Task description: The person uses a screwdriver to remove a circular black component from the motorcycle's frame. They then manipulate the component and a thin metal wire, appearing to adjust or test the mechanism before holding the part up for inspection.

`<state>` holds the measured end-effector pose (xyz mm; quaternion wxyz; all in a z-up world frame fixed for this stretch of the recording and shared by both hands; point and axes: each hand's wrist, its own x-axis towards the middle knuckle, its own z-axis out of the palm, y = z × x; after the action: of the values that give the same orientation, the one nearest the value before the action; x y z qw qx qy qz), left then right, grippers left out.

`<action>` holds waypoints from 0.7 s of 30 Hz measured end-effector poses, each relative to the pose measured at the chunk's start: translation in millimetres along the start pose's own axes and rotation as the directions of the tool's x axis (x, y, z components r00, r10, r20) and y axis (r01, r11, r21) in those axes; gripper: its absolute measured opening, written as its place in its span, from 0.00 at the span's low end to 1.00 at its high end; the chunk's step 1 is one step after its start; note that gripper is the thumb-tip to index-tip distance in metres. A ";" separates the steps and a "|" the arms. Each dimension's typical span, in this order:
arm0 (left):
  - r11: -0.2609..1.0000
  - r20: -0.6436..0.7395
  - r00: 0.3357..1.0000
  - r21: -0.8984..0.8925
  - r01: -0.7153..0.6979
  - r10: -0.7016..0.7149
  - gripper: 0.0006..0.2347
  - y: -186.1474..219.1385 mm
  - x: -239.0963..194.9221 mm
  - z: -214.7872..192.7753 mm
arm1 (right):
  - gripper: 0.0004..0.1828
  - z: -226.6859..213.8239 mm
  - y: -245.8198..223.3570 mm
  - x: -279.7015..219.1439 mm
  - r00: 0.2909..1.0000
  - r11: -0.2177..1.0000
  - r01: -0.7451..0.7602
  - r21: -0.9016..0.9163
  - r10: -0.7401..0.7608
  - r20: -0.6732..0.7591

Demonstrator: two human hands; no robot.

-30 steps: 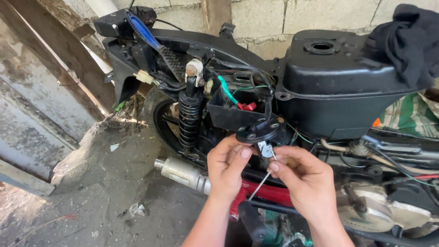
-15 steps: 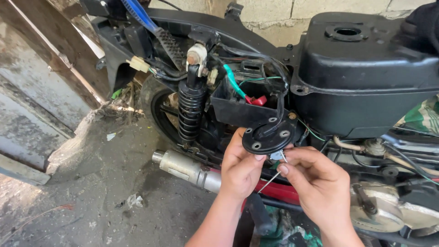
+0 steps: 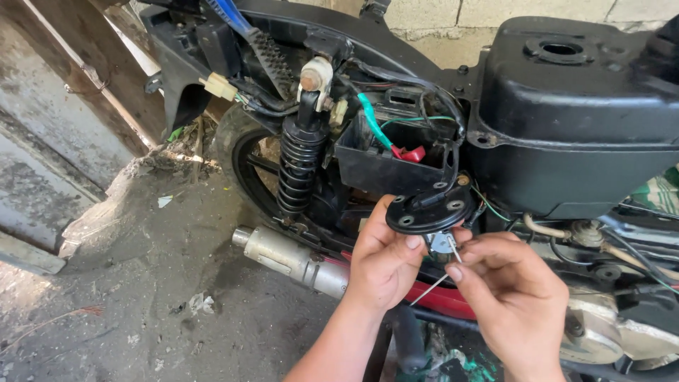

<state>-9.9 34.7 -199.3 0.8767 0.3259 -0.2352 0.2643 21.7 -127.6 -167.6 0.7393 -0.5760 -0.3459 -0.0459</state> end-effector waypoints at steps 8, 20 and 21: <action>1.000 0.058 0.998 0.024 -0.001 -0.001 0.12 7.1 1.9 7.2 | 0.03 -8.2 4.1 2.9 1.000 0.994 -0.028 -0.106 0.028 -0.001; 1.000 0.072 0.997 0.011 0.009 -0.010 0.16 8.7 0.7 0.7 | 0.03 -13.1 7.4 2.9 0.993 0.995 -0.063 -0.076 0.070 0.091; 0.999 0.055 0.998 -0.017 0.027 -0.026 0.18 8.7 0.4 2.2 | 0.03 -12.8 7.7 2.7 0.993 0.996 -0.059 -0.061 0.064 0.095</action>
<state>-15.5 39.0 -193.7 0.8761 0.3282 -0.2575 0.2417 33.2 -135.5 -173.7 0.7057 -0.6091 -0.3619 -0.0051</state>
